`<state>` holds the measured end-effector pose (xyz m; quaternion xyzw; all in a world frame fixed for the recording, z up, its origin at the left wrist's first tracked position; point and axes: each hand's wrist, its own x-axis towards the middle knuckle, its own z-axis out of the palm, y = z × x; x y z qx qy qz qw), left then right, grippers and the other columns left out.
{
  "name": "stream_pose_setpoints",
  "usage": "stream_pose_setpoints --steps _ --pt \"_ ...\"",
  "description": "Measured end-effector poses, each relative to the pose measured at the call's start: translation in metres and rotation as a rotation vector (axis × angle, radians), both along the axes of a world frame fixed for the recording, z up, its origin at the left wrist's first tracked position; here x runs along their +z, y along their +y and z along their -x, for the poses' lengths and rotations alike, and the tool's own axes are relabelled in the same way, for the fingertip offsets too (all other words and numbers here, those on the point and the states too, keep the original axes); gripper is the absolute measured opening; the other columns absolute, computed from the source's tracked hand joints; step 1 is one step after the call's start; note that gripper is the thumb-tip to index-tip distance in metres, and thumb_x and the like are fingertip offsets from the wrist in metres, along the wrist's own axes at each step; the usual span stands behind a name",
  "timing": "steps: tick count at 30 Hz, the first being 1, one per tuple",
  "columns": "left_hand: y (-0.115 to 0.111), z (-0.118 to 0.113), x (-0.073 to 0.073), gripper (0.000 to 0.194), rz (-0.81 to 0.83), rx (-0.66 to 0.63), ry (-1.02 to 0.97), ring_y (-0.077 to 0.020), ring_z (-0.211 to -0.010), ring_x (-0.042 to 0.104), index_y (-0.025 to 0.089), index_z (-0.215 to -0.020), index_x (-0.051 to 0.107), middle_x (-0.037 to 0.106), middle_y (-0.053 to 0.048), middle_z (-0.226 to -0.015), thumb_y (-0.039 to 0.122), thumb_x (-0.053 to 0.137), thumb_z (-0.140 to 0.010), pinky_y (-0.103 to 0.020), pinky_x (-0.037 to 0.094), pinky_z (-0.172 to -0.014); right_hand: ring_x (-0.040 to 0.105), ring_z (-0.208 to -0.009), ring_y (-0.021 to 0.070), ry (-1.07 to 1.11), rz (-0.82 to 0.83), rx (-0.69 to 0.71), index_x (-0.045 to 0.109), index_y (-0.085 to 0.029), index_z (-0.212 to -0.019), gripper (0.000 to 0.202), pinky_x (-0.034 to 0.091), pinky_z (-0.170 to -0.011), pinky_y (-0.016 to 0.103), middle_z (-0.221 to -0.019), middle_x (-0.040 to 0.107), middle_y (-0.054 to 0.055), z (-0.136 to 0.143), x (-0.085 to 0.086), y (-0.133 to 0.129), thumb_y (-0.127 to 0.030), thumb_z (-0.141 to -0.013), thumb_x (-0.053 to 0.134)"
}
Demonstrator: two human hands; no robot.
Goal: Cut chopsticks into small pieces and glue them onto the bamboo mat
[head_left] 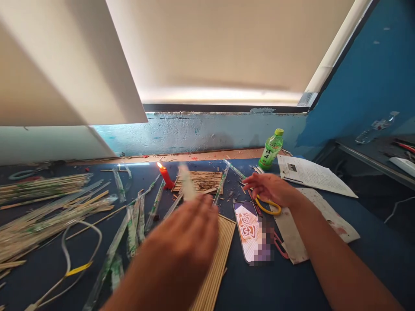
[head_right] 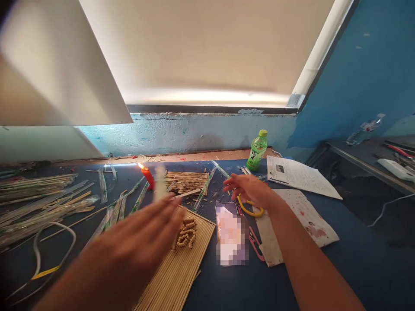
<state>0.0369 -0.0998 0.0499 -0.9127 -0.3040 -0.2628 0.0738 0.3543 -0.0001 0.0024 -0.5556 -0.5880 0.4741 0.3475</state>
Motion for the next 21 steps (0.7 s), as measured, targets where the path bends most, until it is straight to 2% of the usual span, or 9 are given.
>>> stream_pose_setpoints --steps 2,4,6,7,10,13,17,19,21 --pt "0.006 -0.035 0.003 0.038 -0.075 -0.097 0.113 -0.0276 -0.131 0.055 0.016 -0.131 0.063 0.063 -0.012 -0.137 0.016 0.049 -0.096 -0.041 0.047 -0.108 0.070 -0.065 0.0195 0.090 0.080 0.175 0.074 -0.014 -0.105 0.064 0.047 -0.044 0.023 -0.092 0.076 0.014 0.021 0.002 -0.012 -0.071 -0.089 0.050" --pt "0.009 -0.064 -0.004 0.039 -0.147 -0.149 0.192 -0.0291 -0.135 0.051 0.007 -0.133 0.060 0.061 -0.015 -0.140 0.016 0.046 -0.098 -0.039 0.041 -0.113 0.070 -0.069 0.0186 0.157 0.108 0.256 0.073 -0.014 -0.103 0.060 0.053 -0.053 0.025 -0.088 0.075 0.011 0.035 0.002 -0.021 -0.069 -0.088 0.055" --pt "0.014 -0.082 -0.015 0.040 -0.176 -0.138 0.227 -0.0315 -0.138 0.047 0.004 -0.134 0.058 0.059 -0.016 -0.142 0.015 0.042 -0.099 -0.042 0.036 -0.116 0.070 -0.072 0.0176 0.198 0.107 0.272 0.072 -0.015 -0.101 0.052 0.055 -0.063 0.026 -0.086 0.073 0.009 0.041 0.001 -0.023 -0.063 -0.091 0.054" --pt "0.019 -0.088 -0.021 0.040 -0.178 -0.134 0.219 -0.0296 -0.139 0.046 0.005 -0.135 0.058 0.059 -0.015 -0.142 0.014 0.039 -0.100 -0.041 0.034 -0.118 0.069 -0.073 0.0172 0.209 0.099 0.263 0.071 -0.015 -0.099 0.049 0.055 -0.065 0.025 -0.085 0.073 0.009 0.042 0.000 -0.022 -0.059 -0.094 0.051" --pt "0.034 -0.099 -0.034 0.042 -0.173 -0.115 0.248 -0.0285 -0.145 0.036 0.006 -0.138 0.054 0.054 -0.014 -0.147 0.015 0.035 -0.103 -0.043 0.028 -0.121 0.069 -0.073 0.0172 0.201 0.058 0.206 0.070 -0.016 -0.096 0.043 0.055 -0.064 0.025 -0.084 0.072 0.008 0.036 -0.003 -0.014 -0.053 -0.097 0.048" --pt "0.042 -0.105 -0.033 0.043 -0.149 -0.113 0.257 -0.0292 -0.148 0.029 0.006 -0.142 0.051 0.047 -0.015 -0.153 0.017 0.034 -0.103 -0.046 0.026 -0.122 0.069 -0.078 0.0190 0.139 0.011 0.122 0.070 -0.016 -0.100 0.039 0.056 -0.066 0.026 -0.087 0.072 0.008 0.024 -0.006 -0.006 -0.048 -0.098 0.048" --pt "0.032 -0.096 -0.022 0.049 -0.027 -0.041 0.166 -0.0299 -0.150 0.024 0.010 -0.146 0.045 0.034 -0.018 -0.160 0.012 0.043 -0.097 -0.048 0.032 -0.119 0.069 -0.089 0.0220 -0.040 -0.052 -0.063 0.067 -0.014 -0.113 0.033 0.058 -0.075 0.034 -0.102 0.071 0.009 0.002 -0.010 0.009 -0.041 -0.101 0.050" --pt "0.028 -0.080 -0.020 0.046 0.064 0.018 0.065 -0.0295 -0.147 0.032 0.015 -0.139 0.054 0.041 -0.017 -0.156 0.010 0.047 -0.094 -0.049 0.038 -0.116 0.067 -0.099 0.0243 -0.168 -0.091 -0.182 0.063 -0.015 -0.121 0.031 0.058 -0.083 0.041 -0.117 0.066 0.009 -0.010 -0.014 0.018 -0.036 -0.100 0.058" --pt "0.028 -0.058 -0.024 0.036 0.158 0.074 -0.072 -0.0299 -0.135 0.051 0.016 -0.126 0.064 0.055 -0.017 -0.145 0.014 0.049 -0.094 -0.049 0.048 -0.107 0.065 -0.105 0.0254 -0.289 -0.131 -0.294 0.061 -0.017 -0.125 0.032 0.056 -0.088 0.044 -0.127 0.062 0.009 -0.021 -0.018 0.027 -0.032 -0.098 0.063"
